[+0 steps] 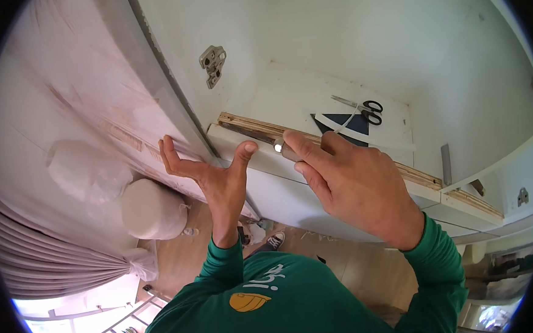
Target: The person uses a small hand plane to smooth and level a wooden trim piece along the edge of a white cabinet shelf, then checks the fit by hand and applies a roll of white tape to the finished edge.
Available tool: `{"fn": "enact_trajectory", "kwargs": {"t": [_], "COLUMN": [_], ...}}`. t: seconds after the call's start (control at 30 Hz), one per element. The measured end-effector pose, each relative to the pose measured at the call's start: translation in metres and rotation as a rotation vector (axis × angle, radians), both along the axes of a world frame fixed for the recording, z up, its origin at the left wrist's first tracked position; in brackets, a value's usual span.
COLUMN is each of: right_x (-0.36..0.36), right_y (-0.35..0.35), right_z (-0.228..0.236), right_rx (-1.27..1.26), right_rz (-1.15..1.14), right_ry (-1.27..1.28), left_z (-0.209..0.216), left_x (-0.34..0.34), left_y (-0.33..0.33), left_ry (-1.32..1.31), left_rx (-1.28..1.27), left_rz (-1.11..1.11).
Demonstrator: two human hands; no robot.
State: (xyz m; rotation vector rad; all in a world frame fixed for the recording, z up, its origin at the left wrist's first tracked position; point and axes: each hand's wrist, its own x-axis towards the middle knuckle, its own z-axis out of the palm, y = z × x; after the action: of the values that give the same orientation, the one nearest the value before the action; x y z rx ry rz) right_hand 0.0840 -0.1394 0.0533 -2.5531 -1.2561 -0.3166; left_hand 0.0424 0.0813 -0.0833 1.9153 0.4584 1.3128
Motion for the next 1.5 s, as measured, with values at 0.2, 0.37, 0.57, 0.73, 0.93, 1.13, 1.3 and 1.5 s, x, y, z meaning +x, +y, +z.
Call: {"fn": "enact_trajectory", "kwargs": {"t": [0.2,0.37,0.57,0.73,0.93,1.13,1.3,1.5], "right_x": [-0.014,-0.018,-0.005,-0.008,-0.045,-0.051,-0.049,-0.042], "right_y": [0.002,0.002,-0.005,-0.040,-0.103,-0.125,-0.116,-0.086], "right_z": [0.007,0.006,-0.002,-0.002,-0.035,-0.071,-0.077,-0.058], "right_rx": [-0.059,-0.076,-0.036,0.034,0.418,0.631,0.644,0.532], "right_rz": [-0.034,-0.046,0.038,0.127,-0.096,-0.150,-0.134,-0.034], "right_ry": [-0.021,-0.022,-0.139,-0.239,0.060,0.159,0.182,0.101], "left_z": [-0.006,-0.007,-0.007,-0.020,0.009,0.020,0.026,0.038], "left_x": [-0.002,0.000,0.004,-0.018,-0.021,-0.015,-0.028,-0.010], "left_y": [0.001,-0.004,-0.003,0.010,0.003,-0.012,-0.019,-0.014], "left_ry": [0.010,0.017,-0.014,-0.128,0.178,0.208,0.078,0.249], "left_rx": [0.039,0.053,0.035,0.243,0.529,0.502,0.370,0.557], "left_rz": [0.013,0.012,-0.005,0.151,0.230,0.204,0.056,0.491]}}
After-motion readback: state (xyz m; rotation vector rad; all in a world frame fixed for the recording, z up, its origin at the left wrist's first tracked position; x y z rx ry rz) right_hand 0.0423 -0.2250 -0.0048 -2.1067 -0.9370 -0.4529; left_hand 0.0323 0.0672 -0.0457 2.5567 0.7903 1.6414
